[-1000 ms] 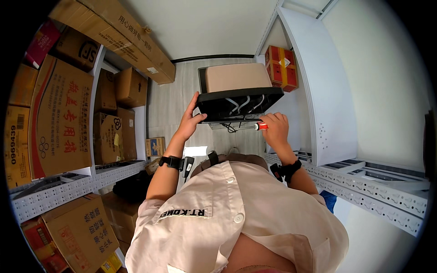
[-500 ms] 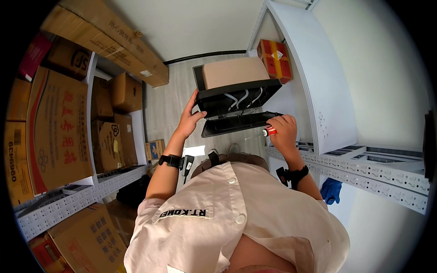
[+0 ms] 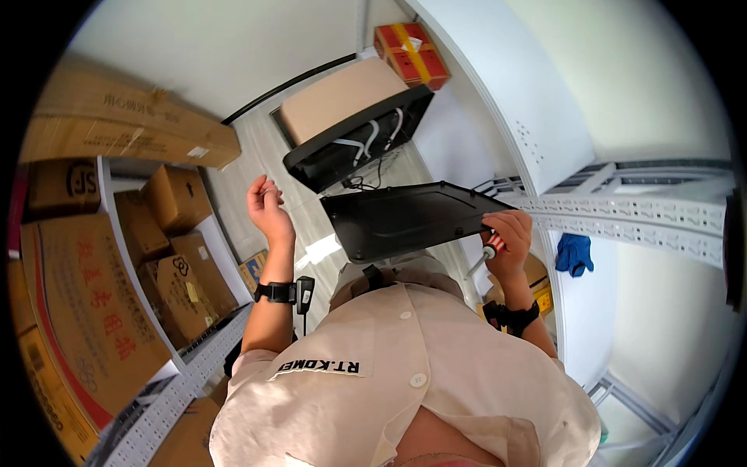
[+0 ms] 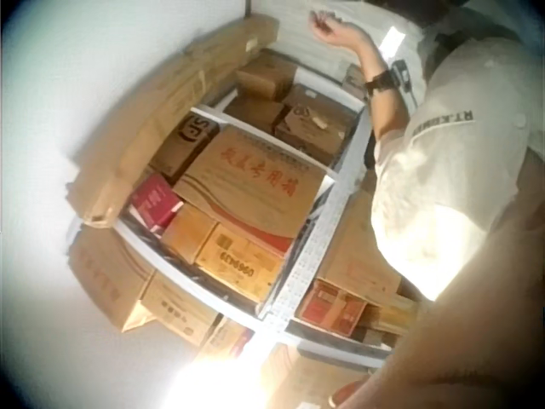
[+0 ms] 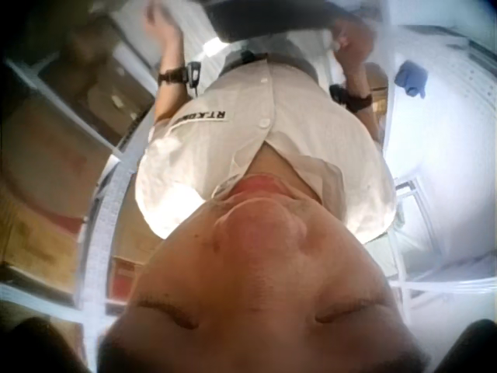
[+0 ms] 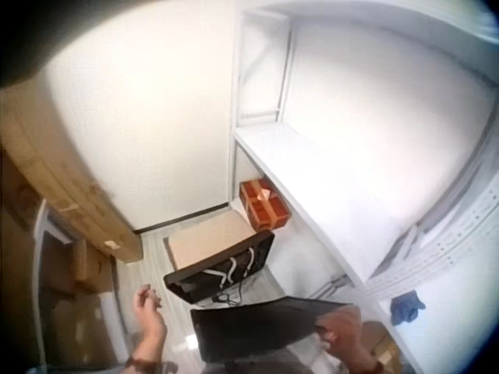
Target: The person unscrews several screws from the back panel of an electronic device using a screwdriver, removes the panel, and then continues to unscrew internal components.
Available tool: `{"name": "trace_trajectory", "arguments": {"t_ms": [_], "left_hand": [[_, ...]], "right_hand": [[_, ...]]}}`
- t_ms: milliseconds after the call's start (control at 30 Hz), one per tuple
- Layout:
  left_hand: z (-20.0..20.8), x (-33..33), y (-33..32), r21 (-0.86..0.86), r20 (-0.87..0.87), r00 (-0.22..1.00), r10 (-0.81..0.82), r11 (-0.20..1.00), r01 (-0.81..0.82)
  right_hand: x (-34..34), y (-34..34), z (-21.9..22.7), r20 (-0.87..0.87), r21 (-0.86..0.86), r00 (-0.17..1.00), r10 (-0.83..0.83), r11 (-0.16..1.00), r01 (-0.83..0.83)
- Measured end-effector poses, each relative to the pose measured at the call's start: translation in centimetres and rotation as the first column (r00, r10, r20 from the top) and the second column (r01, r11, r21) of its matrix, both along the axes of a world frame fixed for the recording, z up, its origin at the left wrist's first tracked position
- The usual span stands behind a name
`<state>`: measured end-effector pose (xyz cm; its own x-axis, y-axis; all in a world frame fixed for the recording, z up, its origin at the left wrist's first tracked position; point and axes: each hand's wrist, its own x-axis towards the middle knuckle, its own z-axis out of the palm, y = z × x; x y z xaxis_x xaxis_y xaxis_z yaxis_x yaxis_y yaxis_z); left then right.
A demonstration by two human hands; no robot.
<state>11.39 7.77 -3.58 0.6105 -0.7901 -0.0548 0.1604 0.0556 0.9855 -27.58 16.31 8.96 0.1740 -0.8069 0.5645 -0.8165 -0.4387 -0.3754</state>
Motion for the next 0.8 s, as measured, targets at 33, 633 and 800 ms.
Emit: {"name": "trace_trajectory", "arguments": {"t_ms": [33,633,800], "left_hand": [[-0.1,-0.7,0.2,0.013,-0.011,0.999,-0.032,0.999,0.032],[15.0,-16.2,4.1,-0.254,-0.562,0.106,-0.82,0.293,0.922],[18.1,-19.5,4.3,-0.428,-0.547,0.095,-0.832,0.375,0.822]], "right_hand": [[-0.5,0.8,0.7,0.02,-0.004,1.0,-0.017,1.0,0.017],[-10.3,5.9,4.3,0.007,-0.474,0.982,-0.189,0.864,0.17],[-12.8,4.2,6.2,0.008,-0.369,0.979,-0.203,0.909,0.191]]}}
